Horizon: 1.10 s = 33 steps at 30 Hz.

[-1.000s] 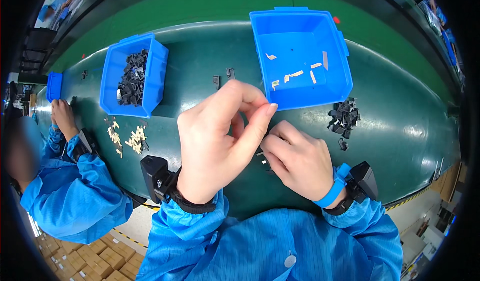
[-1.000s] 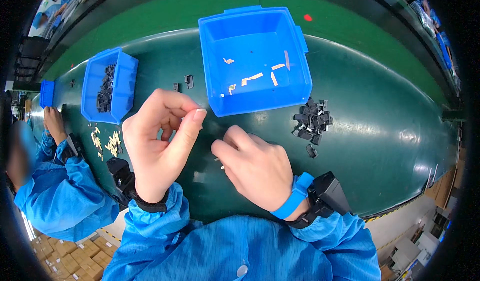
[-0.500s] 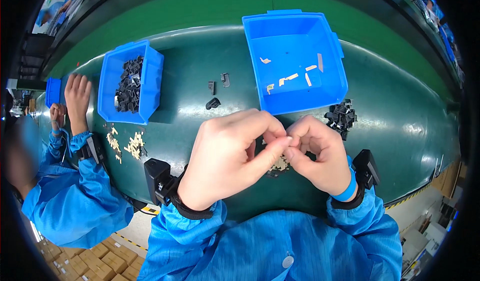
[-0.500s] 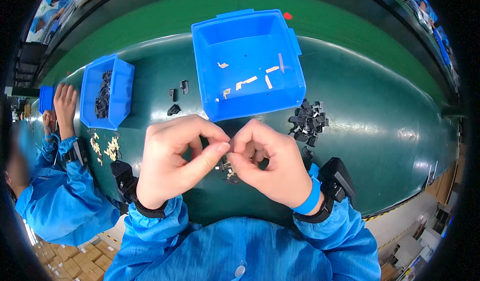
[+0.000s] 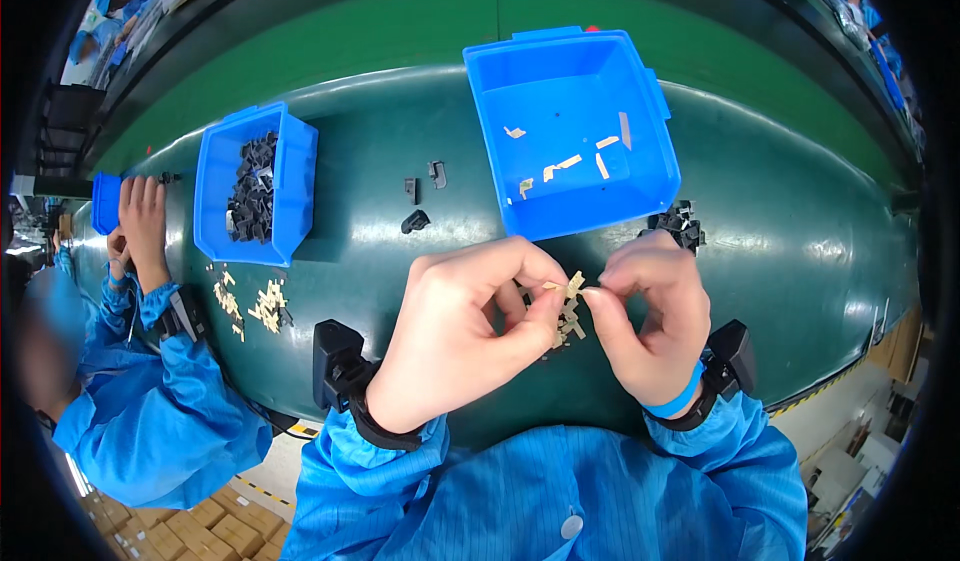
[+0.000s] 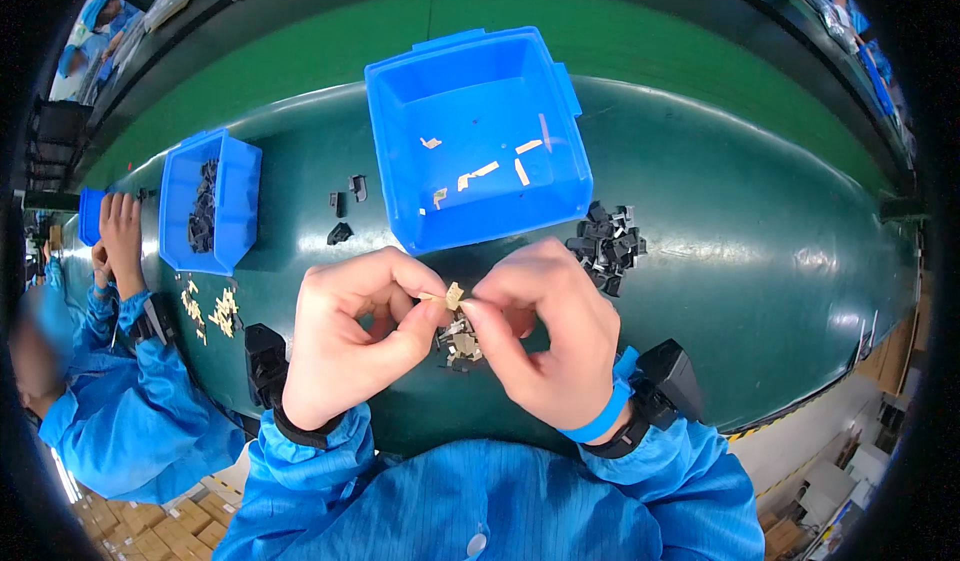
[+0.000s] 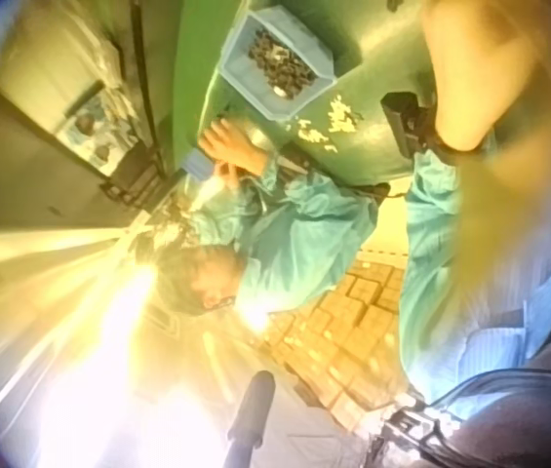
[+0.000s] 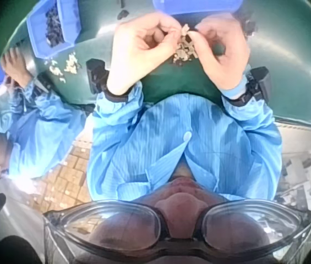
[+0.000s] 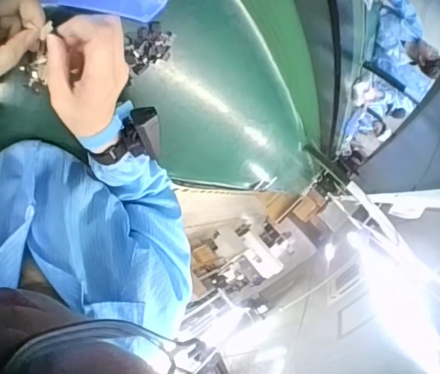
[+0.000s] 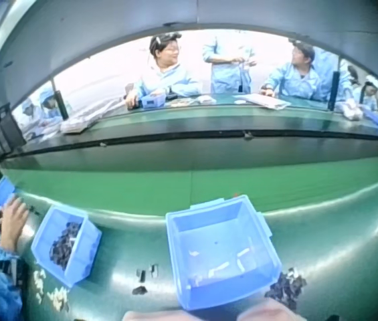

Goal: Manually assemble small plastic and metal components at a factory workbench.

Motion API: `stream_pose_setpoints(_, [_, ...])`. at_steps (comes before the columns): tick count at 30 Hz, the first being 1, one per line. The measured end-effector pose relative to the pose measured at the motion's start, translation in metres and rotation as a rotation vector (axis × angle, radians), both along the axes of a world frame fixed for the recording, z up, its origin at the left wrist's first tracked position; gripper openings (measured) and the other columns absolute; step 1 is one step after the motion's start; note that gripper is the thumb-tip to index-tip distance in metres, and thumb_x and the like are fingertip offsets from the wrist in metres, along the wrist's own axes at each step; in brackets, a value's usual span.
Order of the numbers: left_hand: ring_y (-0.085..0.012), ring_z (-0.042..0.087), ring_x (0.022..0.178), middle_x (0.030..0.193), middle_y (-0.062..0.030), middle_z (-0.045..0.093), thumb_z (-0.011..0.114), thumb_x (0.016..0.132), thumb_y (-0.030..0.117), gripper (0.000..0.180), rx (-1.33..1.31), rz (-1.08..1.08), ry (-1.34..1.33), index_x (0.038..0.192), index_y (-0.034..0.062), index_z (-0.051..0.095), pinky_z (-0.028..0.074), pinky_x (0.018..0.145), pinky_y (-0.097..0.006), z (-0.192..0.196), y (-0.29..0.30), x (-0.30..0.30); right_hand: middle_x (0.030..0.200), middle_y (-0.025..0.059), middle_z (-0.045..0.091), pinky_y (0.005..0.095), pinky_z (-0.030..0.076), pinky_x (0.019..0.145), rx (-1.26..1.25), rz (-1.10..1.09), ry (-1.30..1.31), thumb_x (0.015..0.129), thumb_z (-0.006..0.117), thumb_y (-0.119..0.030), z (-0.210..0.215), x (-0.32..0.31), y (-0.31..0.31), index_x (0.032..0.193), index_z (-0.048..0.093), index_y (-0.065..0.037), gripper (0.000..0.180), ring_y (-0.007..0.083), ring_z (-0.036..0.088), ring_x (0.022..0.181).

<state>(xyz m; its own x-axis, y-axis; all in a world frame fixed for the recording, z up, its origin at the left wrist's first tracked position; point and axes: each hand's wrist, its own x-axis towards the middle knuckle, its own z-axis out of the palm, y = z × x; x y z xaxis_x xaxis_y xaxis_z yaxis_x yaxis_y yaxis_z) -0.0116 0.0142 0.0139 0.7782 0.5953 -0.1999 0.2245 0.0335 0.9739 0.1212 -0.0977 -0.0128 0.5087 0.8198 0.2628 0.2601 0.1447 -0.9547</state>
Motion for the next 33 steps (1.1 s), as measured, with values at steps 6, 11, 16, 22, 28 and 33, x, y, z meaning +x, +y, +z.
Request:
stream_pose_setpoints(6, [0.0003,0.051,0.055,0.07,-0.0016,0.064,0.062,0.082,-0.003,0.005,0.105,0.032,-0.035,0.086,-0.002,0.066,0.036,0.047,-0.016,-0.001,-0.002,0.001,0.08,0.0059,0.06,0.0242,0.043,0.046,-0.037,-0.05,-0.313,0.073,0.071,0.005,0.006,-0.001,0.0,0.09,0.064,-0.005,0.021,0.0126,0.057,0.058])
stream_pose_setpoints(11, [-0.0025,0.05,0.051,0.072,-0.0035,0.065,0.067,0.075,-0.005,0.008,0.416,0.009,-0.051,0.081,-0.0001,0.067,0.036,0.045,-0.019,-0.003,-0.003,0.005,0.077,0.0063,0.06,0.0269,0.043,0.046,-0.046,-0.074,-0.383,0.071,0.072,0.005,0.004,0.002,0.0,0.087,0.065,-0.005,0.021,0.0161,0.057,0.057])
stream_pose_setpoints(16, [-0.0071,0.051,0.049,0.074,-0.0057,0.064,0.068,0.071,-0.007,0.011,0.568,0.007,-0.127,0.079,-0.0008,0.065,0.037,0.044,-0.021,-0.012,-0.003,0.007,0.076,0.0069,0.059,0.027,0.045,0.048,-0.065,-0.066,-0.403,0.07,0.07,0.006,0.005,0.003,0.002,0.085,0.063,-0.005,0.02,0.0174,0.059,0.058])
stream_pose_setpoints(22, [-0.007,0.052,0.05,0.074,-0.006,0.064,0.068,0.072,-0.007,0.01,0.55,0.004,-0.132,0.08,-0.0008,0.065,0.037,0.044,-0.021,-0.007,-0.002,0.006,0.077,0.0065,0.059,0.0259,0.046,0.05,-0.094,-0.026,-0.375,0.071,0.068,0.006,0.009,0.007,0.006,0.082,0.062,-0.004,0.017,0.0165,0.059,0.06])
stream_pose_setpoints(28, [-0.0015,0.052,0.055,0.073,-0.0033,0.064,0.066,0.077,-0.003,0.006,0.395,0.004,-0.113,0.081,0.0004,0.066,0.035,0.045,-0.017,-0.005,0.002,0.002,0.076,0.0056,0.058,0.0246,0.046,0.053,-0.091,0.005,-0.315,0.071,0.065,0.007,0.015,0.016,0.014,0.082,0.061,-0.004,0.016,0.0148,0.058,0.062])
stream_pose_setpoints(33, [-0.0008,0.055,0.059,0.074,-0.0016,0.065,0.062,0.083,0.001,0.003,0.116,0.085,-0.054,0.084,-0.0005,0.064,0.039,0.051,-0.015,-0.005,0.001,0.001,0.075,0.0031,0.056,0.0329,0.042,0.064,-0.049,-0.203,-0.672,0.068,0.069,0.003,0.018,0.031,0.035,0.08,0.062,-0.009,0.018,0.0205,0.054,0.07])
